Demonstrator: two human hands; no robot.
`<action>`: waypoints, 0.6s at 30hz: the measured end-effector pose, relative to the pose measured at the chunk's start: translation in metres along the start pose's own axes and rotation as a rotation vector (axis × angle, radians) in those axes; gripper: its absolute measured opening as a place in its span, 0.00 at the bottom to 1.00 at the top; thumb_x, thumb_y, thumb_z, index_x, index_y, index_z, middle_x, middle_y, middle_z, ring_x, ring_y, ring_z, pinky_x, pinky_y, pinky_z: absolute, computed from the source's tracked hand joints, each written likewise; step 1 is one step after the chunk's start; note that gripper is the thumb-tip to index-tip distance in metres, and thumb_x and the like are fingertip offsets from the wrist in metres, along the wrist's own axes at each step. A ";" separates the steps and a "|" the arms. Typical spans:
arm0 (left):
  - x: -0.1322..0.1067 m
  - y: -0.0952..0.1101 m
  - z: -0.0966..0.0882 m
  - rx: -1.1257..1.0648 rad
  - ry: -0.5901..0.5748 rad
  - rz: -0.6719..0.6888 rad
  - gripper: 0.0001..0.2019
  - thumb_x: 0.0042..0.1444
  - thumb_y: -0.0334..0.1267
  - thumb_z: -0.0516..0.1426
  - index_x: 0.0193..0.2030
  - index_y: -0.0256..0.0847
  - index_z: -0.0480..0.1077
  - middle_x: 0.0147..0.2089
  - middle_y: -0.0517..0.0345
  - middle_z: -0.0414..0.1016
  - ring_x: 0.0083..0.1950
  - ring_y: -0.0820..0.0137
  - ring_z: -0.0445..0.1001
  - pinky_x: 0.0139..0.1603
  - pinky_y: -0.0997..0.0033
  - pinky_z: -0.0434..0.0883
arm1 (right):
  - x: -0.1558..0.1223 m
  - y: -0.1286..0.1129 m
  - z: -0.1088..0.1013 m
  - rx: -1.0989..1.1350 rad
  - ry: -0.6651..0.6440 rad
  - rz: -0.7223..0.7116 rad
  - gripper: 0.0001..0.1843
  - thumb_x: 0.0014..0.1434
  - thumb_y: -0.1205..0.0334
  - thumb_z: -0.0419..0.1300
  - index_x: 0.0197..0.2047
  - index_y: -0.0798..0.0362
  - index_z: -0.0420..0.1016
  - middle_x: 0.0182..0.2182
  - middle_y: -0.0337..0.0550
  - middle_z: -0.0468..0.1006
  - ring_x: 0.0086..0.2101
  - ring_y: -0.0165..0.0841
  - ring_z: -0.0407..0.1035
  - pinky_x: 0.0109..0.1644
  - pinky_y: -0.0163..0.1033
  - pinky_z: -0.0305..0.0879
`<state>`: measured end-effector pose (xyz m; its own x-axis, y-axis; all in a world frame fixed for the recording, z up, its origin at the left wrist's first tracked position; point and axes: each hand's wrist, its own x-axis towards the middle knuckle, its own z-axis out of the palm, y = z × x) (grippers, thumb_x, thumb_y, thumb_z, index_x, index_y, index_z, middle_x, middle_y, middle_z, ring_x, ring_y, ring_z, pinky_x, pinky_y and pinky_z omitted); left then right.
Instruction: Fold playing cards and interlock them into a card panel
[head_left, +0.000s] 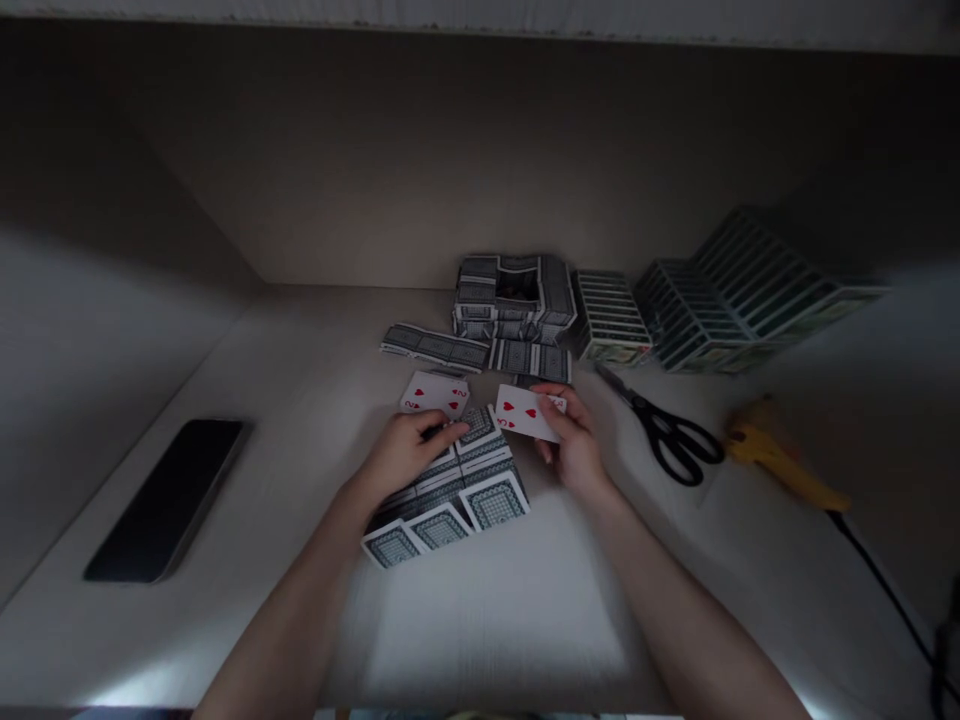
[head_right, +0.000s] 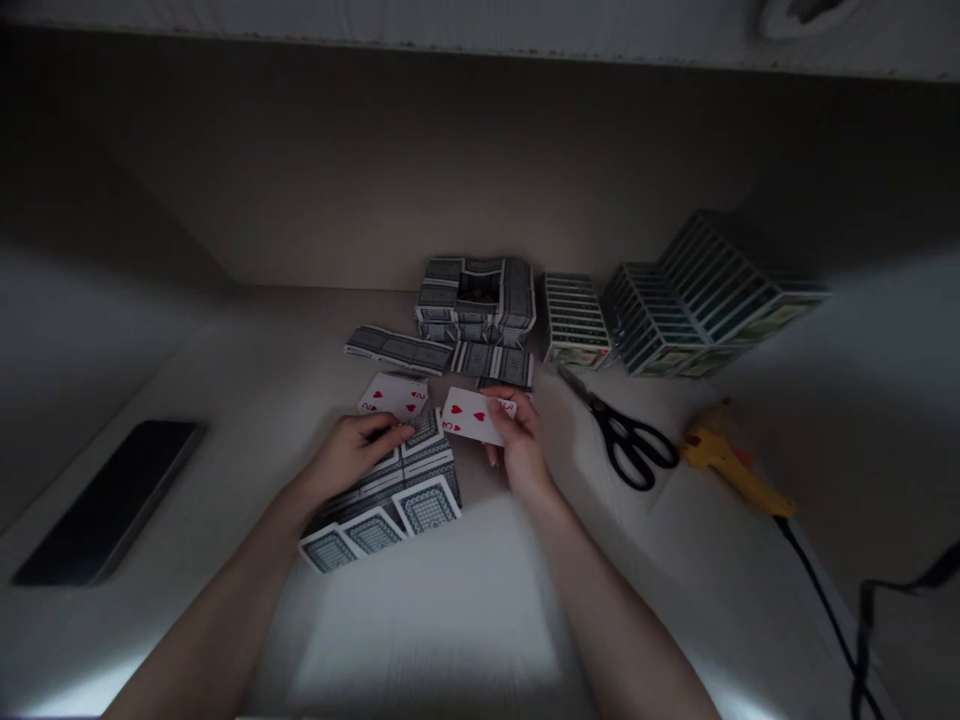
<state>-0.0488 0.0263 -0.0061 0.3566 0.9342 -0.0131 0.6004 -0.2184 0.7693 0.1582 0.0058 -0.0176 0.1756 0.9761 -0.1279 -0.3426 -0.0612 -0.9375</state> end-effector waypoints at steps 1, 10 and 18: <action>0.000 0.000 0.000 0.006 0.001 0.002 0.18 0.51 0.50 0.51 0.23 0.37 0.68 0.20 0.64 0.65 0.25 0.76 0.62 0.25 0.79 0.58 | 0.001 0.001 -0.001 -0.011 0.005 -0.020 0.16 0.47 0.51 0.58 0.37 0.50 0.68 0.20 0.33 0.71 0.11 0.21 0.52 0.09 0.27 0.44; 0.001 -0.003 -0.003 0.060 0.044 -0.007 0.18 0.49 0.51 0.53 0.23 0.37 0.68 0.20 0.65 0.64 0.24 0.77 0.61 0.24 0.79 0.58 | 0.002 0.001 -0.007 -0.076 -0.017 -0.040 0.15 0.48 0.51 0.58 0.36 0.52 0.69 0.19 0.33 0.69 0.12 0.22 0.54 0.09 0.27 0.44; 0.001 -0.010 0.000 0.115 0.073 0.022 0.17 0.48 0.51 0.54 0.24 0.37 0.69 0.20 0.63 0.68 0.24 0.77 0.63 0.24 0.80 0.58 | 0.005 0.004 -0.010 -0.083 0.010 -0.078 0.16 0.49 0.51 0.57 0.37 0.53 0.69 0.18 0.32 0.67 0.12 0.21 0.53 0.09 0.26 0.44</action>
<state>-0.0543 0.0293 -0.0138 0.3202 0.9459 0.0526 0.6724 -0.2660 0.6907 0.1670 0.0087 -0.0251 0.2084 0.9764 -0.0561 -0.2497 -0.0024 -0.9683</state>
